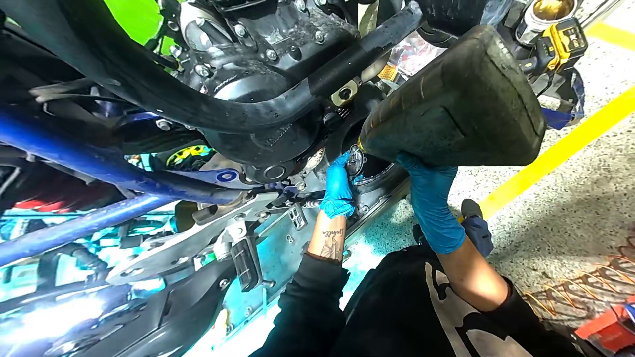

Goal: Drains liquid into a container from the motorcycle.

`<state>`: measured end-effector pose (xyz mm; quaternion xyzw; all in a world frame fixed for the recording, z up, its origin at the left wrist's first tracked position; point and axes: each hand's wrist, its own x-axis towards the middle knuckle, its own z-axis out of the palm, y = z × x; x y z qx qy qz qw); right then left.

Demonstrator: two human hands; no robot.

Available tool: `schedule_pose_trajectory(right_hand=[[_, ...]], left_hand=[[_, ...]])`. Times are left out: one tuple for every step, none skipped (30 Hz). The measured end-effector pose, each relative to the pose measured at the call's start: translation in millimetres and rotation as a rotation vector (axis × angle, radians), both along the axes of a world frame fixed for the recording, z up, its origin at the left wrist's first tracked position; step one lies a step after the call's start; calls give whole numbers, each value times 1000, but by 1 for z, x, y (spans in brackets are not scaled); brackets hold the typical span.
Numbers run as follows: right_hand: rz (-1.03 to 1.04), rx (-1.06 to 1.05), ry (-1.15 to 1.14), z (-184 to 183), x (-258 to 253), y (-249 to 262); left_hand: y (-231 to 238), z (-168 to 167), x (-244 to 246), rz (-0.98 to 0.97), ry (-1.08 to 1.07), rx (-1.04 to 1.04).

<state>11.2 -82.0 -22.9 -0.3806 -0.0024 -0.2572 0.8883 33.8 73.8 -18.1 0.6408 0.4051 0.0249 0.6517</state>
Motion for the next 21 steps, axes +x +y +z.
schedule_pose_trajectory(right_hand=[[-10,-3,-16,-9,2,0],[-18,-7,-19,-14,3,1],[-19,-9,-14,-14,3,1],[-8,-11,-5,-10,1,2],[4,-9,8,-3,-1,2],[16,-2,5,-3,-2,2],[26,0,-11,-11,-2,1],[38,-20,-16,-19,-4,-1],[45,-39,-18,-23,-7,-4],[52,-61,-11,-23,-11,-8],[59,-91,4,-18,-16,-12],[52,-113,25,-9,-19,-15],[40,-107,34,-4,-21,-17],[31,-90,42,-2,-21,-18],[22,-75,44,-3,-20,-18],[14,-69,49,-9,-19,-19],[6,-62,38,-18,-17,-21],[-5,-60,32,-24,-15,-23],[-23,-57,35,-25,-13,-24],[-46,-45,55,-22,-12,-26],[-64,-21,89,-14,-11,-27]], left_hand=[[-1,-1,1,30,3,-6],[0,-1,1,37,-9,-35],[0,-3,1,36,-27,-60],[0,-3,1,30,-45,-87],[-1,-2,1,27,-61,-112],[-2,-2,1,27,-74,-138],[-2,-2,1,19,-90,-162],[-2,-4,0,4,-104,-180],[-1,-5,0,-12,-115,-189],[1,-6,-1,-28,-125,-192],[3,-7,-3,-54,-132,-187],[6,-8,-3,-75,-139,-177],[8,-10,-3,-86,-140,-168],[9,-12,-4,-94,-149,-165],[10,-14,-4,-103,-162,-166],[11,-15,-4,-115,-170,-168],[11,-16,-4,-125,-171,-158],[10,-15,-4,-136,-164,-134],[8,-14,-3,-141,-152,-111],[6,-12,-3,-142,-139,-84],[5,-10,-3,-153,-137,-71]])
